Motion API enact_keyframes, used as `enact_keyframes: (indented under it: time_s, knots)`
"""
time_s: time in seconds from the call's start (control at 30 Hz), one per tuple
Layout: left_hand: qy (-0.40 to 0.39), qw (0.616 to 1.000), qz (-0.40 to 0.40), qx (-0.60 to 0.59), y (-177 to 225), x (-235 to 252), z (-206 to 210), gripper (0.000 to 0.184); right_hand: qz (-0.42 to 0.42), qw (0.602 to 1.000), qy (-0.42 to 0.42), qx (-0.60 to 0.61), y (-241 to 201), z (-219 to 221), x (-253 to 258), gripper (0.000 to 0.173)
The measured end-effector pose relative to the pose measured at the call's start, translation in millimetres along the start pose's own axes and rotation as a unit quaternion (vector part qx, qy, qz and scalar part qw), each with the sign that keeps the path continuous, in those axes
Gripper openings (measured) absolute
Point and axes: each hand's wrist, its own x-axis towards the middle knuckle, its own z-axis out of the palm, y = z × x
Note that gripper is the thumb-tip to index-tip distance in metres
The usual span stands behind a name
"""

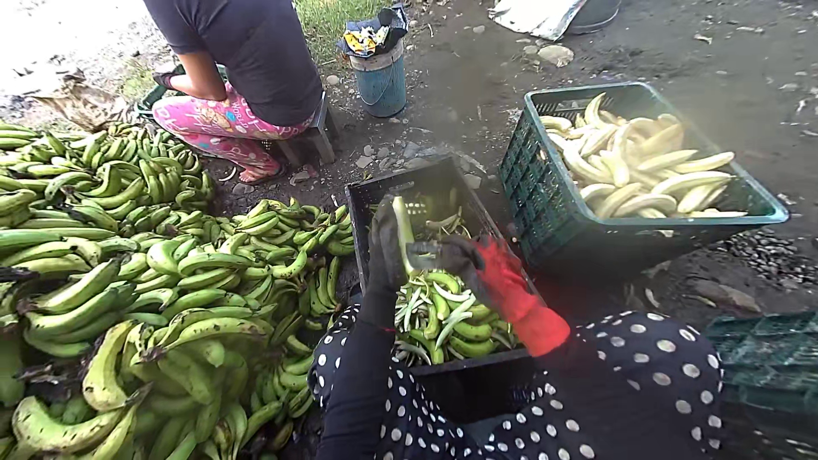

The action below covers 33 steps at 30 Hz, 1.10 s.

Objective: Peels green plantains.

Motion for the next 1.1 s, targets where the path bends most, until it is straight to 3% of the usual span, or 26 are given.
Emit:
enact_keyframes:
  time_s: [0.1, 0.27, 0.33, 0.43, 0.57, 0.67, 0.73, 0.83, 0.93, 0.97, 1.1]
  knots:
    - [0.015, 1.0, 0.008, 0.023, -2.7, -0.4, 3.4, 0.053, -0.008, 1.0, 0.015, 0.002, -3.3, 3.6, -13.1, 0.051]
    - [-0.088, 0.991, 0.085, 0.054, -9.8, -11.9, 20.0, 0.056, 0.127, 0.989, 0.051, 0.059, -2.5, 2.9, 31.0, 0.043]
    - [-0.107, 0.993, 0.054, 0.008, -6.7, -17.4, 23.3, 0.059, 0.125, 0.985, 0.08, 0.087, 6.6, -2.3, 42.3, 0.04]
    - [-0.056, 0.995, 0.031, -0.082, -12.5, -3.2, 17.9, 0.057, 0.106, 0.988, 0.072, 0.085, -1.5, -8.1, 30.0, 0.041]
    - [0.099, 0.992, -0.047, -0.057, -15.0, -1.5, 17.2, 0.054, 0.068, 0.997, 0.034, 0.026, -13.4, 12.7, -9.6, 0.048]
    - [0.13, 0.986, -0.101, 0.039, -12.6, -5.3, 14.8, 0.05, 0.044, 0.997, 0.064, 0.017, -18.5, 25.2, -31.3, 0.051]
    - [0.07, 0.988, -0.051, 0.127, -12.4, -11.9, 11.0, 0.059, 0.063, 0.996, 0.06, 0.025, -22.2, 20.8, -26.8, 0.051]
    - [-0.05, 0.992, 0.078, 0.085, -14.5, -13.8, 10.8, 0.056, 0.118, 0.991, 0.034, 0.052, -16.7, 16.0, 12.3, 0.046]
    - [-0.119, 0.989, 0.079, 0.027, -6.9, -18.6, 15.3, 0.061, 0.131, 0.984, 0.049, 0.109, -2.2, 14.8, 40.4, 0.041]
    - [-0.097, 0.993, 0.071, -0.002, -6.8, -16.7, 17.0, 0.059, 0.124, 0.984, 0.06, 0.114, -1.4, 14.0, 43.0, 0.04]
    - [0.131, 0.988, 0.005, -0.076, -10.7, -2.4, 21.6, 0.05, 0.096, 0.991, 0.063, 0.07, -21.8, 16.4, 10.6, 0.046]
